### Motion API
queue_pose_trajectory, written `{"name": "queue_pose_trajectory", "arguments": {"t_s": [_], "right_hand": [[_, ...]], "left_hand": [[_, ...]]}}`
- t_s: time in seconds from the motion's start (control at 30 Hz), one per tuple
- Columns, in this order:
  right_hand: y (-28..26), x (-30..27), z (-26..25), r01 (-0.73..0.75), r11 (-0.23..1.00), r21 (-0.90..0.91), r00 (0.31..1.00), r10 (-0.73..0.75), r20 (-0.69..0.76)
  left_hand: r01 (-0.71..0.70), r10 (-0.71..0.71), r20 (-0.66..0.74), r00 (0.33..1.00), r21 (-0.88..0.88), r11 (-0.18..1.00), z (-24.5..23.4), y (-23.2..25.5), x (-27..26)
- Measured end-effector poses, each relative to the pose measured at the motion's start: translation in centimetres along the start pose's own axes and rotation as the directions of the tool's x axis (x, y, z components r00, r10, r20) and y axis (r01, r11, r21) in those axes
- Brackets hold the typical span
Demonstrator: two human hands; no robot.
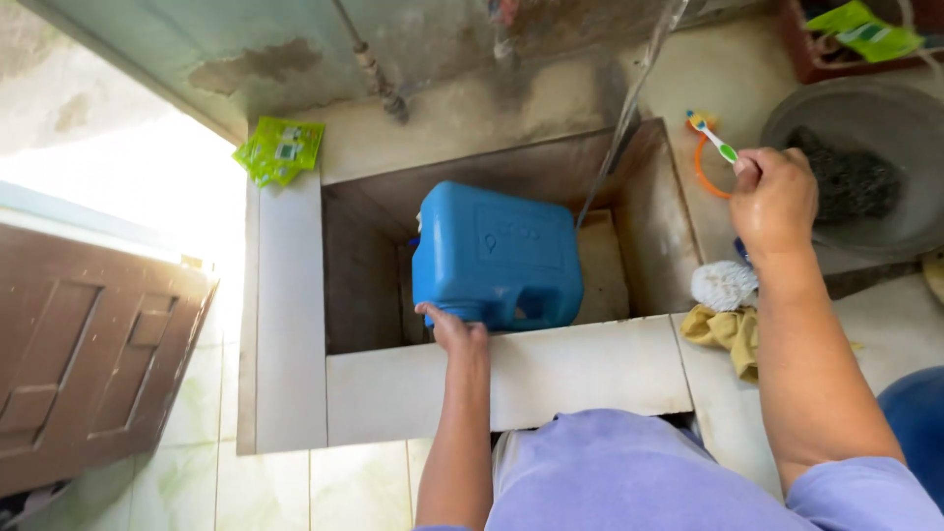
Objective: Cleaning and rinsing a blue plastic water jug and its cap.
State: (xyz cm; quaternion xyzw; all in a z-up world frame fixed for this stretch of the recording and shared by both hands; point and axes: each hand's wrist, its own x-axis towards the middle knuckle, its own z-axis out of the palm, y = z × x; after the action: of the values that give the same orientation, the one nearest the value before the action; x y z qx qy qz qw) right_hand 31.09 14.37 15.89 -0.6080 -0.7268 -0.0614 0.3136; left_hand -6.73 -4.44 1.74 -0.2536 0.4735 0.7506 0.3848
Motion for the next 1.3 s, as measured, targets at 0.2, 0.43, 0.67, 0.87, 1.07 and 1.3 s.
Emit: {"name": "queue_pose_trajectory", "arguments": {"t_s": [0.2,0.43,0.67,0.87,1.07,1.3], "right_hand": [[-6.7,-5.0,3.7,-0.633,0.378,0.676,0.748,0.075,0.659],[-15.8,-10.1,3.2,-0.503,0.633,0.589,0.649,-0.172,0.741],[-19.5,-10.7,4.3,0.041,0.848,0.528,0.774,-0.361,0.52],[-18.3,-12.0,5.1,0.231,0.859,0.458,0.75,-0.457,0.478],[-18.8,-11.6,3.8,0.207,0.86,0.466,0.788,-0.429,0.441],[-20.6,-11.2,2.8,0.335,0.814,0.475,0.702,-0.552,0.45]], "left_hand": [[0.03,-0.03,-0.003,1.0,0.031,0.999,1.0,0.8,-2.5],[0.022,-0.019,0.041,0.999,-0.061,0.998,0.5,0.6,-1.1],[0.043,-0.042,0.016,0.999,-0.063,0.997,1.0,1.3,-2.0],[0.045,-0.045,0.003,0.999,-0.095,0.994,1.3,1.4,-1.7],[0.041,-0.044,-0.083,0.996,-0.032,0.999,1.9,2.4,-3.5],[-0.055,0.049,-0.053,0.997,-0.115,0.992,0.8,3.9,-1.6]]}}
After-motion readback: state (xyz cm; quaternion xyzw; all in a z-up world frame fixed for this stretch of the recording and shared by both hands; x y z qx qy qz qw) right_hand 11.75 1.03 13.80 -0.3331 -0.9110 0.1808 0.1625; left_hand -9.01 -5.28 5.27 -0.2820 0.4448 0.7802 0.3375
